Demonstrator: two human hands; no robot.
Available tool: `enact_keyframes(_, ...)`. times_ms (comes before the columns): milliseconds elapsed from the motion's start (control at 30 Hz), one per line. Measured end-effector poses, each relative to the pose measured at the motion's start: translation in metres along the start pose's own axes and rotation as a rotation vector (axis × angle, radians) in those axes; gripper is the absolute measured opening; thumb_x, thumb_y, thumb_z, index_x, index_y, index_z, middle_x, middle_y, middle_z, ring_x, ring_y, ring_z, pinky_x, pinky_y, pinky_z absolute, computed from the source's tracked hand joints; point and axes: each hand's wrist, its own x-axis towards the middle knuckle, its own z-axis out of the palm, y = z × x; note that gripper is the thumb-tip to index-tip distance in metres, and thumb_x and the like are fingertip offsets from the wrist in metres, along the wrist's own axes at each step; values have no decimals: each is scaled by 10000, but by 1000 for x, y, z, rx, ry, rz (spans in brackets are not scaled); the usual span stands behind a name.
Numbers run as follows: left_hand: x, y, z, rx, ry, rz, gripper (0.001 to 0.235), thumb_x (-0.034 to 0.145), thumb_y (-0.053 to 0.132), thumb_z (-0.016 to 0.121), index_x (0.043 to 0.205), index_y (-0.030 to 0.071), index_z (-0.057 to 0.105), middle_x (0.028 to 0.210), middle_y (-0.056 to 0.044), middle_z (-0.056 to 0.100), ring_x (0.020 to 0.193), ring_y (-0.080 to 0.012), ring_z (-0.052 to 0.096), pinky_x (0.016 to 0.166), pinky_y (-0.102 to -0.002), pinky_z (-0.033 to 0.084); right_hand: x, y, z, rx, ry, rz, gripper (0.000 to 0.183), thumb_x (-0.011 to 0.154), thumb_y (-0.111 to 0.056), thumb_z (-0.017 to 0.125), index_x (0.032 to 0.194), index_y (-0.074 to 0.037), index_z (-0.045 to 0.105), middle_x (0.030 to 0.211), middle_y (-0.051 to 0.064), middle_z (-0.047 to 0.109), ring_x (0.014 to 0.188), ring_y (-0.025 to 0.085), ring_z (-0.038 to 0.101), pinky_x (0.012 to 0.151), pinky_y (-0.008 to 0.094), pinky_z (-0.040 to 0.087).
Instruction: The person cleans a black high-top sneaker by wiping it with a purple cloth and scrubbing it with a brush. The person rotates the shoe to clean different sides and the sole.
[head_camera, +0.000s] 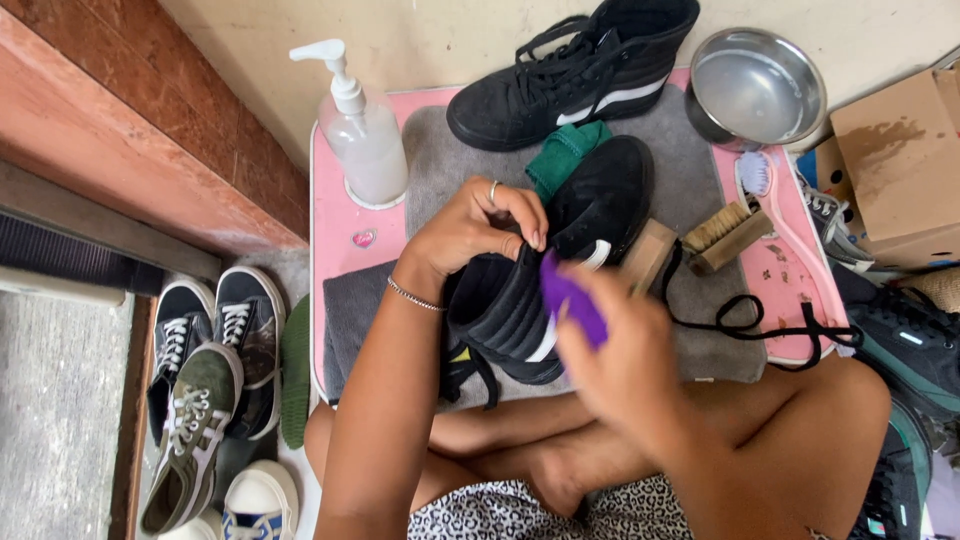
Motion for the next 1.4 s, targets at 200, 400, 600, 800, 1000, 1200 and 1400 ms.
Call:
enact_keyframes(200, -1, -1, -1, -31, 17, -27, 212, 957, 301, 932, 1008, 134, 812, 1054, -111, 778, 1002, -166, 720, 912, -289, 569, -34, 2, -5, 225, -178, -315, 398, 982, -230, 697, 1364, -157, 780, 1160, 74, 814, 998, 258, 816, 908, 382, 624)
enact_keyframes(400, 0, -5, 7, -75, 79, 19, 214, 875, 199, 979, 969, 68, 838, 994, -143, 796, 951, -205, 744, 910, -338, 602, 74, 76, -20, -156, 330, -226, 361, 1066, -116, 754, 1424, -85, 787, 1211, 200, 800, 1025, 470, 765, 880, 577, 577)
enact_keyframes(600, 3, -5, 13, -88, 141, 18, 210, 796, 50, 1015, 939, 11, 866, 952, -139, 819, 906, -210, 755, 900, -363, 616, 34, 37, 9, -31, 192, -108, 388, 951, -101, 731, 1324, -40, 818, 926, 198, 752, 735, 396, 731, 696, 456, 575)
enact_keyframes(800, 3, -1, 9, -110, 139, 32, 243, 788, 74, 1029, 944, -5, 860, 937, -145, 813, 875, -188, 736, 858, -317, 591, -41, 4, 11, 277, 11, -195, 399, 865, -169, 771, 1251, -189, 869, 977, 69, 860, 839, 332, 855, 744, 438, 659)
enact_keyframes(1000, 4, 4, 15, -121, 137, 33, 243, 780, 93, 1034, 929, 14, 858, 931, -138, 810, 870, -160, 708, 844, -271, 552, 35, 43, -21, 118, 272, -267, 357, 1062, -24, 717, 1413, -17, 782, 1221, 228, 783, 1094, 453, 766, 952, 530, 577)
enact_keyframes(1200, 2, 1, 11, -137, 133, 33, 247, 793, 85, 1029, 940, 4, 848, 942, -139, 809, 890, -175, 728, 830, -267, 562, 20, 10, 20, 127, 176, -269, 454, 961, -62, 756, 1413, -79, 779, 1134, 187, 792, 1013, 454, 780, 879, 530, 603)
enact_keyframes(1400, -1, 1, 1, -49, 68, -6, 194, 897, 150, 960, 990, 50, 822, 1011, -148, 804, 956, -191, 741, 823, -280, 574, -41, 3, 27, 59, -64, -636, 542, 836, -237, 833, 1374, -191, 788, 1015, 52, 781, 811, 269, 762, 713, 437, 620)
